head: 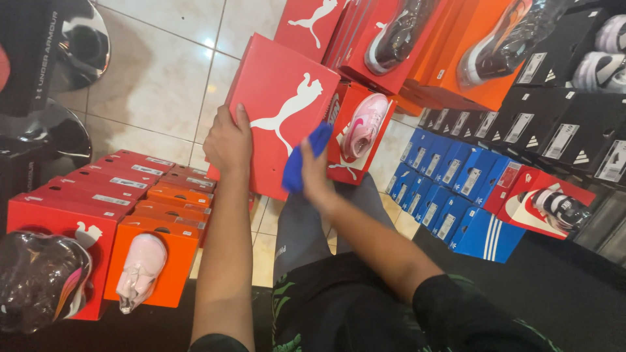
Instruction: The recorder wipes dust off of shoeboxes using a blue cloth and rearranges them in a warehouse setting.
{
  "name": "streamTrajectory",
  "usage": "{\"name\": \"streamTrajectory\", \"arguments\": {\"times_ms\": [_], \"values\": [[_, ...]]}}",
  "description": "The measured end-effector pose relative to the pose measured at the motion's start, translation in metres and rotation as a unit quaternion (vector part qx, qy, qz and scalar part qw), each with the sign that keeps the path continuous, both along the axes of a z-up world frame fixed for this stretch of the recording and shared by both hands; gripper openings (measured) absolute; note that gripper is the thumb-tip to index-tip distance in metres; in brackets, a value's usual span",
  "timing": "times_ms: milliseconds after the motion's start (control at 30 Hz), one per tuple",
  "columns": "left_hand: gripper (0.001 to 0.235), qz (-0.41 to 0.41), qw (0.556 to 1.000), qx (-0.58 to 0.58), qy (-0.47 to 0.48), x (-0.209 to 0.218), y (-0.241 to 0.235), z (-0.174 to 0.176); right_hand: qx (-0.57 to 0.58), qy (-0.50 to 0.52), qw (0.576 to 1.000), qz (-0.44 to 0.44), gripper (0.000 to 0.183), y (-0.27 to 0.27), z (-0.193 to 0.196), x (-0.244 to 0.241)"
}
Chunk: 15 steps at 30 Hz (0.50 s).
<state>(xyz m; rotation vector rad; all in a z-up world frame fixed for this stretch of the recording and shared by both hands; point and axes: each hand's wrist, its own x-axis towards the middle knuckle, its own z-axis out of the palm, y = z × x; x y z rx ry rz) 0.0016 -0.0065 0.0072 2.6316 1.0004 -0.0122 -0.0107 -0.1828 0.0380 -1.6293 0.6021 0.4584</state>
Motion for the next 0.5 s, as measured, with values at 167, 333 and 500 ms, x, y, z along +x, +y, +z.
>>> {"name": "streamTrajectory", "arguments": {"times_ms": [167,333,500], "values": [[0.042,-0.011,1.0,0.009,-0.019,0.002,-0.003,0.006,0.029,-0.083,0.995,-0.053,0.067,-0.014,-0.015,0.097],[0.042,-0.006,1.0,0.007,-0.02,0.004,-0.001,0.005,0.007,-0.071,0.995,-0.068,0.058,-0.002,0.001,0.056],[0.044,0.005,1.0,-0.006,-0.006,0.003,0.0,0.003,0.039,0.016,0.999,-0.011,0.075,0.015,-0.014,-0.095]]}}
